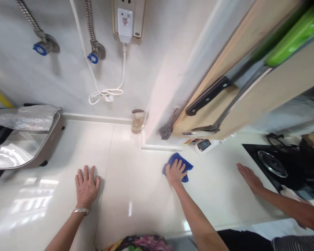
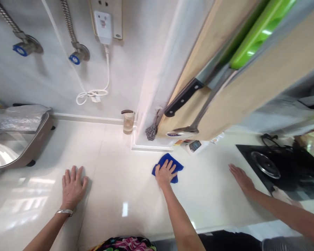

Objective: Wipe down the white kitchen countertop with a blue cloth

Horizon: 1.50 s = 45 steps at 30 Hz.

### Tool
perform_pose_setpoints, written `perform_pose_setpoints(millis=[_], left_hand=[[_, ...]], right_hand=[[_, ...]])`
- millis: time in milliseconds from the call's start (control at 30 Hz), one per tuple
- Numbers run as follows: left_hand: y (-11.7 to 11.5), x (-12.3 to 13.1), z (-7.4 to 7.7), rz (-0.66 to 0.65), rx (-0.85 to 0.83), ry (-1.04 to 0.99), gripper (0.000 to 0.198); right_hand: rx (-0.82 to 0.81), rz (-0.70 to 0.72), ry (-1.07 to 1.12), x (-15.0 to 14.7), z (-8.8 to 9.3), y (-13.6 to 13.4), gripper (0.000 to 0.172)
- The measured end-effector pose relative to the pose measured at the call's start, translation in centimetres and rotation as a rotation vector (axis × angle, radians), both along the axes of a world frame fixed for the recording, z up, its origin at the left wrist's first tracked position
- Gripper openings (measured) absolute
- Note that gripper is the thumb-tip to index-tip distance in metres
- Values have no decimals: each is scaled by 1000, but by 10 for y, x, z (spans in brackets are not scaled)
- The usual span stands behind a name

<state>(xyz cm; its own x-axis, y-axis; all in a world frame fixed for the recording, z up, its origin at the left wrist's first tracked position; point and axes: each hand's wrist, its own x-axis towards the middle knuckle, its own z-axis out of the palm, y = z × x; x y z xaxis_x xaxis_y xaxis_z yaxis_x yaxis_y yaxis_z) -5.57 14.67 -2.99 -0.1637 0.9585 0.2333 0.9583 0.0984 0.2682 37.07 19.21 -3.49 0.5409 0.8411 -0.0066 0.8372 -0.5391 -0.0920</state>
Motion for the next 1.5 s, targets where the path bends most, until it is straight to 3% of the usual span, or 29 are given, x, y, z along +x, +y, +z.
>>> perform_pose_setpoints(millis=[67,267,333,433,567,733,900,1000,1267,1400,1500], left_hand=[[-1,0,-2,-1,12,-9,59],[-3,-1,-6,-11,40,-35,56],[-4,-2,-7,-11,50,-34,56],[-4,-2,-8,-21,56,-33,57],[-5,-3,-8,-22,34,-57,63],[-7,-2,-9,-16,40,-52,65],[-8,-3,-11,-3,34,-48,57],[-8,-5,-12,12,14,-76,56],[-7,-5,-11,19,38,-105,58],[-9,-6,-8,19,50,-81,56],[-8,-11,-6,23,3,-82,55]], right_hand=[[7,133,-20,-38,-2,4,69],[49,705,9,-154,-2,-13,77],[48,853,53,-177,4,-4,78],[39,983,85,-198,12,30,76],[38,1024,75,-220,13,89,73],[35,919,37,-250,8,149,70],[15,852,39,-267,10,172,69],[17,823,43,-269,10,148,68],[82,875,153,-254,6,11,71],[169,901,393,-224,12,-24,58],[380,734,542,-178,7,-56,51]])
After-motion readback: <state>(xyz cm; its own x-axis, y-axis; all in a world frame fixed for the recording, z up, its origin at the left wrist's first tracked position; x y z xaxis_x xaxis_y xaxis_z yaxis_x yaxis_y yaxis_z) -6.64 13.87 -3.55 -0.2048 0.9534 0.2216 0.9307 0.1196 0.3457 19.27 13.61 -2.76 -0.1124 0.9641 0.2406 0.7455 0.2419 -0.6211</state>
